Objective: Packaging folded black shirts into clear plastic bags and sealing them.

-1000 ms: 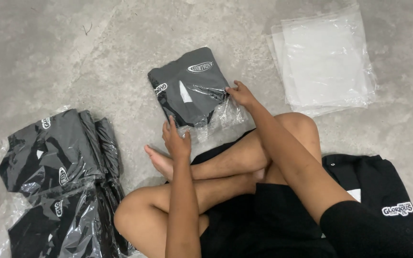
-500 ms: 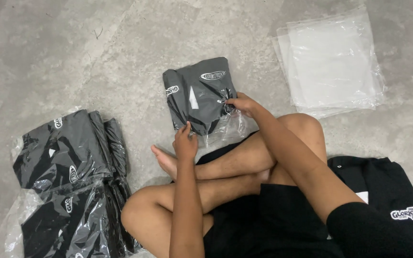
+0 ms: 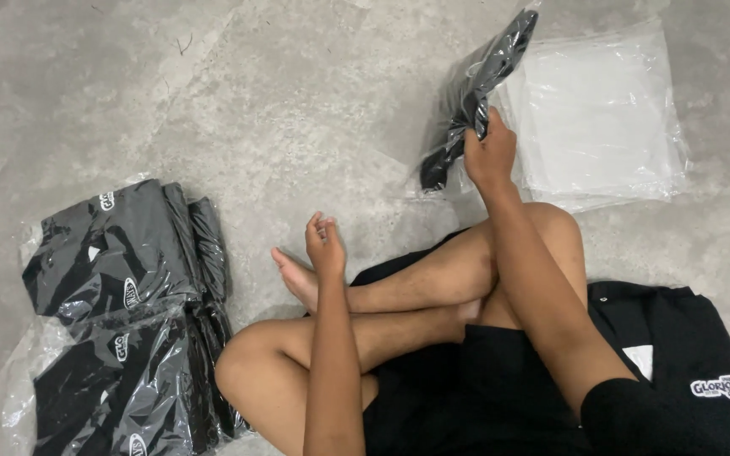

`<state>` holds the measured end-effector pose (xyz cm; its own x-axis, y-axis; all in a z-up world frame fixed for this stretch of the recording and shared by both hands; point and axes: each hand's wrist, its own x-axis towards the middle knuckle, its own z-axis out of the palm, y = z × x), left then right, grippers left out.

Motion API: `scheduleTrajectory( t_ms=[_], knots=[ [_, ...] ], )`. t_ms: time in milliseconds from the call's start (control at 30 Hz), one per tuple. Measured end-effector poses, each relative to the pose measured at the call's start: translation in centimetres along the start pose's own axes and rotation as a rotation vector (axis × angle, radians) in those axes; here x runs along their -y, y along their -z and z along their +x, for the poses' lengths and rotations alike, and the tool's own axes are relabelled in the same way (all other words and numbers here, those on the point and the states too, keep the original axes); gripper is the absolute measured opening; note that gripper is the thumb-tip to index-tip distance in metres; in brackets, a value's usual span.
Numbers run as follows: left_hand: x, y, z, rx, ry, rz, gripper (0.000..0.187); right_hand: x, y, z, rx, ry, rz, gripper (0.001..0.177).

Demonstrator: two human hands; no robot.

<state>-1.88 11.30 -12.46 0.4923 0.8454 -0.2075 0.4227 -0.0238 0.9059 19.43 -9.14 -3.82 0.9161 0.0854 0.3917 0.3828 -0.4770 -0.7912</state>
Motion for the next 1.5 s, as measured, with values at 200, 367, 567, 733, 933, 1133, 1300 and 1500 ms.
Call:
scheduleTrajectory(
  t_ms=[200,367,567,733,933,1133,1300,1500],
  knots=[
    [-4.6,1.0,-2.3,0.258,0.107,0.024,0.044,4.8,-2.1,-2.8,0.472,0.120,-0.510,0.030],
    [-1.0,-0.5,-0.4,0.361,0.239,-0.031,0.054,9.4,-2.9,-5.3,1.030,0.014,-0.116,0.069],
    [3.5,-1.5,1.6,0.322,0.297,0.184,0.057,2.0,-3.1,-3.1,0.741,-0.200,-0.345,0.058],
    [5.6,-2.6,2.7,0.323,0.272,0.165,0.052,-0.5,-2.6,-3.3,0.907,-0.612,-0.374,0.068],
    [3.8,-0.6,2.7,0.032,0.249,0.150,0.044,2.3,-4.9,-4.7,0.770,-0.358,-0.168,0.078],
    [-4.4,-0.1,-1.8,0.037,-0.426,0.647,0.050,4.2,-5.3,-6.7,0.800,0.235,-0.378,0.032],
    [-0.1,-2.1,-2.0,0.246,-0.848,0.839,0.026,1.8,-6.6,-8.7,0.965,0.469,-0.564,0.021],
    [-1.3,-1.2,-2.5,0.413,-0.684,0.844,0.022,0.1,-6.2,-9.6,0.996,0.480,-0.504,0.016]
  ],
)
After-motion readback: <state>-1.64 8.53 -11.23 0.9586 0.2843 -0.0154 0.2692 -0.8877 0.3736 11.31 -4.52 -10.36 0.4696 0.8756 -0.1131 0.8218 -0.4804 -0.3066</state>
